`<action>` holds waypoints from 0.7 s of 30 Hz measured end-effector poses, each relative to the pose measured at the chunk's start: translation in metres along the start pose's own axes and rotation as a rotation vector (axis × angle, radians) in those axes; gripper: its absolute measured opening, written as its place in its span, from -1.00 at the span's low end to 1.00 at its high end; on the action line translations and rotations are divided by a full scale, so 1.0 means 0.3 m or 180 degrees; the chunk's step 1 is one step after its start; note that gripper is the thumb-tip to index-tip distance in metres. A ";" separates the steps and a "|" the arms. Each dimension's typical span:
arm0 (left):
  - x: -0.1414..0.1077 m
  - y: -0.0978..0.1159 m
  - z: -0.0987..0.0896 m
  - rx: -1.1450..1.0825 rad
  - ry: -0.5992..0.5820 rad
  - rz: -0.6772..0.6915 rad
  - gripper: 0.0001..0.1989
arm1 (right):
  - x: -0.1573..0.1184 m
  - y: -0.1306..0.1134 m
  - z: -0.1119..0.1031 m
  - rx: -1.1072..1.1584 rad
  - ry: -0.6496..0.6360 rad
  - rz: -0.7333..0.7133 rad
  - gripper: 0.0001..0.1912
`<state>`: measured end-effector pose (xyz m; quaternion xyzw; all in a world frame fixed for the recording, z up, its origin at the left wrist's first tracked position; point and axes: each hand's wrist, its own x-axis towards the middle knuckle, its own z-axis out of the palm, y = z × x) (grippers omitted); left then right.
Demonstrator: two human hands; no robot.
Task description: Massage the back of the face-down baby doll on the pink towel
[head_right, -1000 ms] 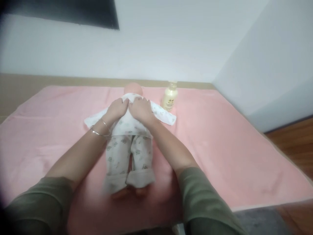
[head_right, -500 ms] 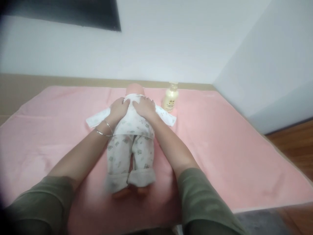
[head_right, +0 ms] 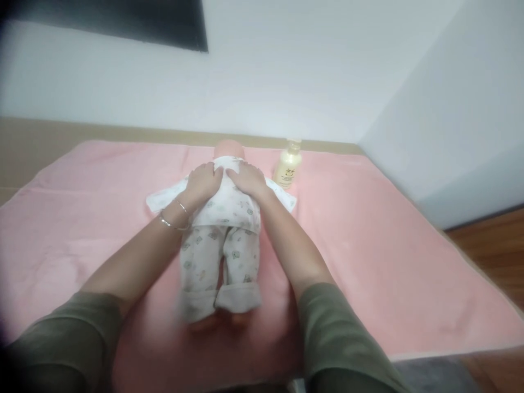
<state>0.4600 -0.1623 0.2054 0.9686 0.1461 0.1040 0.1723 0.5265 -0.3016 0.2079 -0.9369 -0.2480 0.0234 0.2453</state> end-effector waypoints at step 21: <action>0.002 0.006 -0.034 0.0131 -0.0270 0.0382 -0.41 | -0.038 -0.035 -0.034 -0.0084 -0.0028 0.0004 -0.42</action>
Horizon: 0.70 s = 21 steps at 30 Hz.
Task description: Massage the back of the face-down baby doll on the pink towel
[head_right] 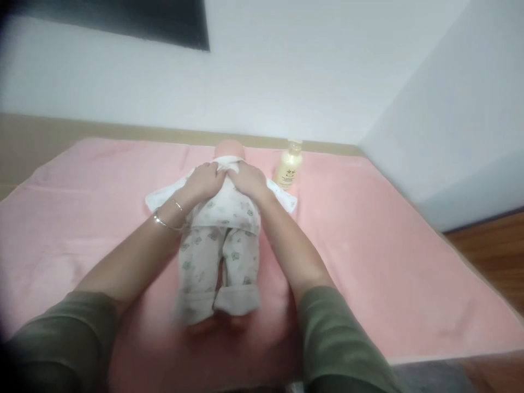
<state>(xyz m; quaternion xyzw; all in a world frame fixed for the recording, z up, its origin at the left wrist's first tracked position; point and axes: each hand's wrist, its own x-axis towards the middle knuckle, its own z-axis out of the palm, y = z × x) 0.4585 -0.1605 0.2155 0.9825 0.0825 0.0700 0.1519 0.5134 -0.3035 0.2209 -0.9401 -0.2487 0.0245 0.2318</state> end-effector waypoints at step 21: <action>0.045 -0.062 0.023 -0.0584 -0.0050 -0.0277 -0.35 | -0.033 -0.062 0.014 -0.0548 0.0077 -0.0231 -0.45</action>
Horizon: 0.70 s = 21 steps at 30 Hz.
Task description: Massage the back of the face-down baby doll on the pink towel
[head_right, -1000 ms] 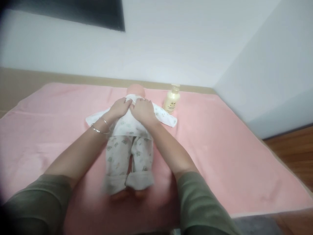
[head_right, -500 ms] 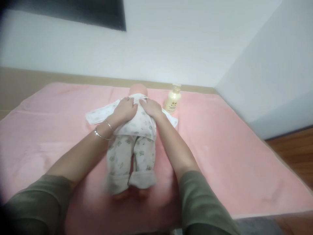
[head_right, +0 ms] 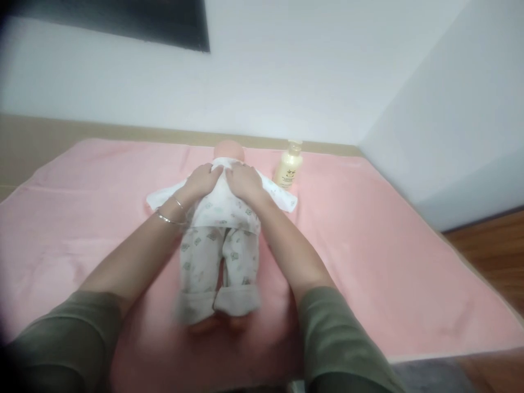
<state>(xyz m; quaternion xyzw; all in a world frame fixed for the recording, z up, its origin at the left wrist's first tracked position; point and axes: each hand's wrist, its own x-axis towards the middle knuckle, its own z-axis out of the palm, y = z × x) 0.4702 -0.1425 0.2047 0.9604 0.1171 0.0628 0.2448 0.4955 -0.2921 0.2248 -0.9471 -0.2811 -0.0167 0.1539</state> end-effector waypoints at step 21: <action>-0.044 0.040 -0.047 0.0154 -0.0211 -0.0049 -0.36 | -0.023 -0.027 -0.043 0.0042 -0.0339 0.0169 -0.51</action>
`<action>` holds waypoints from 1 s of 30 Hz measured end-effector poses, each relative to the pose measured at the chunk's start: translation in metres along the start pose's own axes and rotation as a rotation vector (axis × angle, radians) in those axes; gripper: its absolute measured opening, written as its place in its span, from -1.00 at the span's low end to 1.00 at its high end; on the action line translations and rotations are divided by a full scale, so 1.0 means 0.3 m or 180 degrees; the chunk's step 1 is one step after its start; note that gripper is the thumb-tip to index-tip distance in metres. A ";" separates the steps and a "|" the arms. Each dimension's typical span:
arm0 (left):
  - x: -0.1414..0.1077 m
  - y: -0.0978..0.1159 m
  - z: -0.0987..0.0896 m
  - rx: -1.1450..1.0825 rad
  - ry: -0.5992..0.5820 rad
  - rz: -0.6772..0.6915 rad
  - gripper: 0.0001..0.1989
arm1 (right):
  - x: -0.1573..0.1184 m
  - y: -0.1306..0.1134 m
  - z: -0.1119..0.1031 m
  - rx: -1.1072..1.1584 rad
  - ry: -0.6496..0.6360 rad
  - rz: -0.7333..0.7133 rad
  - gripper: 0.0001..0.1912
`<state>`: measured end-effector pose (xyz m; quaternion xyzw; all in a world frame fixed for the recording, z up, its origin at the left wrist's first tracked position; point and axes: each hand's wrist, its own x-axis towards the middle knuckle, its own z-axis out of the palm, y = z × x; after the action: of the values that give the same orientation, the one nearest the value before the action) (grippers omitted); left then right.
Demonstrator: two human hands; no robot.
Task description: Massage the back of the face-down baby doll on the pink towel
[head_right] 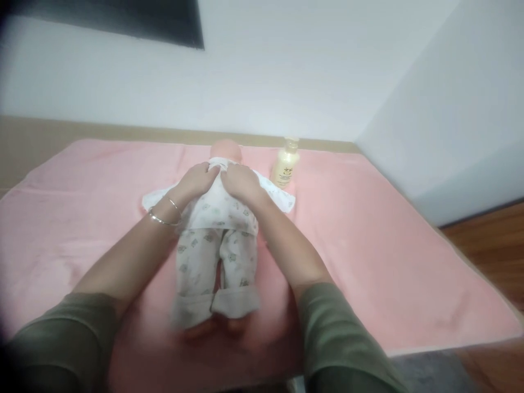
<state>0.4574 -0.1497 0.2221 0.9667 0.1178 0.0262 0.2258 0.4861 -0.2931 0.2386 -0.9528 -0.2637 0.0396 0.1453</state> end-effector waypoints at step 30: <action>-0.014 0.037 0.011 0.0211 0.0155 0.0325 -0.56 | 0.100 0.105 0.065 0.0301 0.0257 0.0160 -0.31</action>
<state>0.4562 -0.1618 0.2242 0.9775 0.0746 0.0572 0.1890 0.5243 -0.2987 0.2108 -0.9520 -0.2314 0.0172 0.1997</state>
